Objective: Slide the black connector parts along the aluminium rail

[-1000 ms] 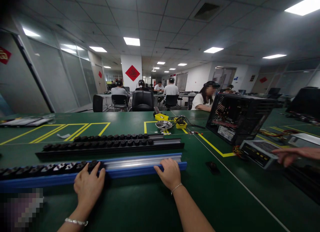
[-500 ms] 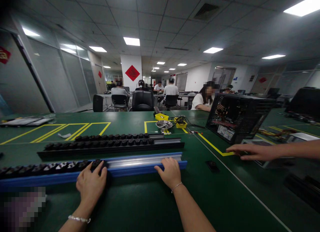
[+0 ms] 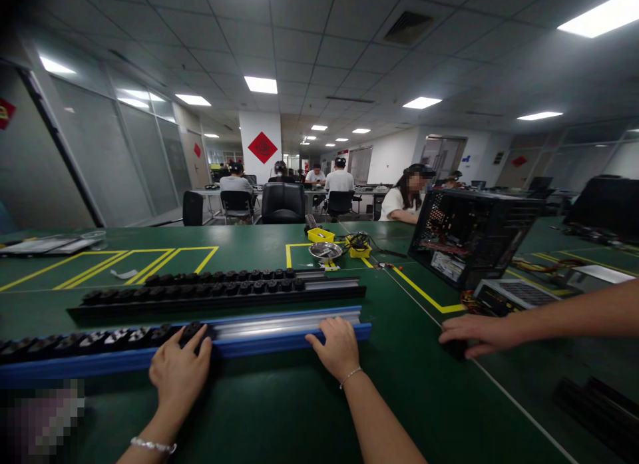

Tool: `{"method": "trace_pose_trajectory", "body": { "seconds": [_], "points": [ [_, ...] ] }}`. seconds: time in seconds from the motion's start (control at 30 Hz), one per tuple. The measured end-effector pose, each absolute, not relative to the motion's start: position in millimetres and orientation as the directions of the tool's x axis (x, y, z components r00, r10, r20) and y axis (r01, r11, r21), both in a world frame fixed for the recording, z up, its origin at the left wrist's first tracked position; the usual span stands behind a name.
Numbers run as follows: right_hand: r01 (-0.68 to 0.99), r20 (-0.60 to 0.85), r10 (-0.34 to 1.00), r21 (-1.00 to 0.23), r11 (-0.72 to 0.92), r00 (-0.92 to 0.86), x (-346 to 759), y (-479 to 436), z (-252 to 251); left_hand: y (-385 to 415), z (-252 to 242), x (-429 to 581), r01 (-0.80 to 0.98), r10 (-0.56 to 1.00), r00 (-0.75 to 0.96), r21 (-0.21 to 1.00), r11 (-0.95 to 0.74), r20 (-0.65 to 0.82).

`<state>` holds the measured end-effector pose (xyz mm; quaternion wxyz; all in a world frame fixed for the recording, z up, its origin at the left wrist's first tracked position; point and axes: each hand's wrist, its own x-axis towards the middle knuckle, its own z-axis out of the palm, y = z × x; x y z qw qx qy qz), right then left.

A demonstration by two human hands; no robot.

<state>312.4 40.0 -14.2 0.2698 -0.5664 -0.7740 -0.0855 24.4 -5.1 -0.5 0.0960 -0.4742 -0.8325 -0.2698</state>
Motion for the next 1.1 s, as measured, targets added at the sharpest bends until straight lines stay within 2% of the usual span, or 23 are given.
{"method": "trace_pose_trajectory", "body": {
  "seconds": [0.33,0.77,1.1],
  "points": [
    [0.922,0.52,0.828,-0.175,0.345,-0.211,311,39,-12,-4,-2,25,0.846,0.752,-0.524,0.35,0.403,0.401],
    [0.923,0.522,0.827,-0.173,0.343,-0.21,312,40,-14,-1,-10,29,0.905,0.763,-0.425,0.228,0.359,0.487],
    [0.927,0.523,0.827,-0.165,0.336,-0.206,311,39,-13,-3,-6,34,0.916,0.799,-0.402,0.2,0.349,0.447]
  ]
}}
